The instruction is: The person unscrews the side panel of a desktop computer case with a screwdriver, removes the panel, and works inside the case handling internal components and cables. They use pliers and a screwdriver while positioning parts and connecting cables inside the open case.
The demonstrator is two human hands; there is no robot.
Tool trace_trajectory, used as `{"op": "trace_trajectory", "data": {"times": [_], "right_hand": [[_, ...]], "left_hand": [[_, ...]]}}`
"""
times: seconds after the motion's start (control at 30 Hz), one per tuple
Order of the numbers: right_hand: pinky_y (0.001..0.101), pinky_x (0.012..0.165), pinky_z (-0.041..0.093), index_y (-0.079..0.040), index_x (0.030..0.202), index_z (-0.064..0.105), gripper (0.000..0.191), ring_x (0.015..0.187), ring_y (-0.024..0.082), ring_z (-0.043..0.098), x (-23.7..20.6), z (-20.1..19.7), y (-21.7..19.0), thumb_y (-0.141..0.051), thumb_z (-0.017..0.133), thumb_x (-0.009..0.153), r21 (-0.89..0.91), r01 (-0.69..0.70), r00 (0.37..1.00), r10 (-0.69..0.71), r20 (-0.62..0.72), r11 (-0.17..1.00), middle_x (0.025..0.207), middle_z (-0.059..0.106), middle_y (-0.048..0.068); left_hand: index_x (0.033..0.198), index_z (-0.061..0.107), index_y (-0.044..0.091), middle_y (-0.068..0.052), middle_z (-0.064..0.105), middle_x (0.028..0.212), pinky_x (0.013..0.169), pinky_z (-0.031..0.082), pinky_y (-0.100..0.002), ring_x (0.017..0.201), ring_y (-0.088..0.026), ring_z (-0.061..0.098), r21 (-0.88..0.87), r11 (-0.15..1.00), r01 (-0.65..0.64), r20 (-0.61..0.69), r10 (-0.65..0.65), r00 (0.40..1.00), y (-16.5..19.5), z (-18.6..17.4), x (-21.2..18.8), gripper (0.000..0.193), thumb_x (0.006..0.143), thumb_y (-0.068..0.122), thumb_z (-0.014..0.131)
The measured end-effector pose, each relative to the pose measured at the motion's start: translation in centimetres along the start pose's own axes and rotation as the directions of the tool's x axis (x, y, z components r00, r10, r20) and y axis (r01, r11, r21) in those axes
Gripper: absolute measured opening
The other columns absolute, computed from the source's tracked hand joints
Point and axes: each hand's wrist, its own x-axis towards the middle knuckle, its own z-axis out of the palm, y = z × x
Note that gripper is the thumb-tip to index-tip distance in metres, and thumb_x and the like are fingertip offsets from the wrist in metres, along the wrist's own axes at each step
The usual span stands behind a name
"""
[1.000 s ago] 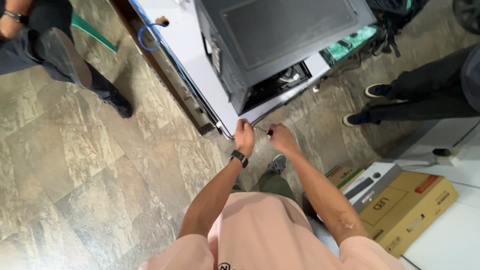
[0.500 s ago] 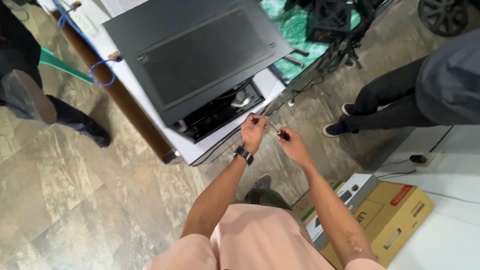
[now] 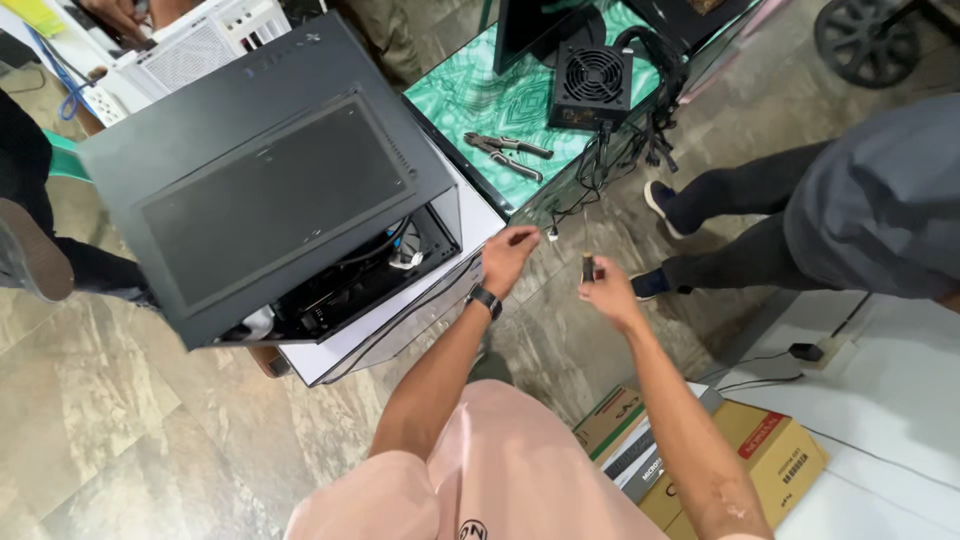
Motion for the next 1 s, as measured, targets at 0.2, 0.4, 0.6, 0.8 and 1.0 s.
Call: {"op": "trace_trajectory", "data": {"times": [0.2,0.4,0.6,0.8,1.0], "right_hand": [[0.0323,0.063,0.058,-0.007,0.131,0.059,0.053,0.075,0.015,0.066,9.5,-2.2,-2.1,0.001,0.072,0.081,0.097,-0.122,0.987,0.111,0.114,0.988,0.094,0.064,0.005],[0.0341,0.070,0.053,-0.002,0.126,0.063,0.046,0.080,0.019,0.065,22.5,-2.0,-5.1,-0.005,0.078,0.082,-0.171,0.092,0.995,-0.096,-0.014,0.981,0.099,0.067,0.005],[0.0381,0.084,0.054,-0.001,0.117,0.067,0.041,0.093,0.028,0.070,32.0,-1.9,-7.9,-0.010,0.080,0.079,-0.485,0.244,0.965,-0.260,0.035,0.840,0.101,0.073,0.014],[0.0416,0.086,0.054,0.000,0.111,0.066,0.039,0.096,0.034,0.070,35.0,-1.3,-8.7,-0.007,0.080,0.076,-0.511,0.399,0.907,-0.410,0.098,0.761,0.104,0.071,0.018],[0.0463,0.089,0.052,0.000,0.109,0.065,0.031,0.102,0.040,0.066,33.4,-1.0,-8.8,-0.008,0.079,0.083,-0.621,0.372,0.905,-0.418,0.079,0.690,0.108,0.069,0.021]], "left_hand": [[0.102,0.080,0.011,-0.005,0.079,0.095,0.076,0.056,-0.029,0.081,-0.015,0.072,0.163,0.986,-0.029,-0.169,0.057,0.984,-0.9,4.2,9.1,0.020,0.086,0.022,0.078],[0.099,0.080,0.015,-0.007,0.072,0.098,0.084,0.052,-0.044,0.097,-0.030,0.066,0.605,0.771,-0.199,-0.168,0.367,0.915,-0.9,6.1,20.3,0.014,0.089,0.020,0.074],[0.099,0.080,0.018,-0.005,0.073,0.099,0.084,0.046,-0.050,0.102,-0.030,0.065,0.747,0.663,-0.051,-0.184,0.280,0.942,-1.4,7.5,27.2,0.016,0.084,0.019,0.073],[0.106,0.078,0.015,-0.006,0.073,0.100,0.085,0.047,-0.049,0.101,-0.031,0.066,0.686,0.727,-0.031,-0.265,0.289,0.920,-2.5,8.2,28.4,0.024,0.082,0.016,0.075],[0.111,0.074,0.010,-0.010,0.069,0.106,0.088,0.052,-0.046,0.101,-0.032,0.067,0.589,0.799,-0.122,-0.316,0.367,0.875,-3.3,7.9,25.2,0.026,0.085,0.009,0.071]]}}
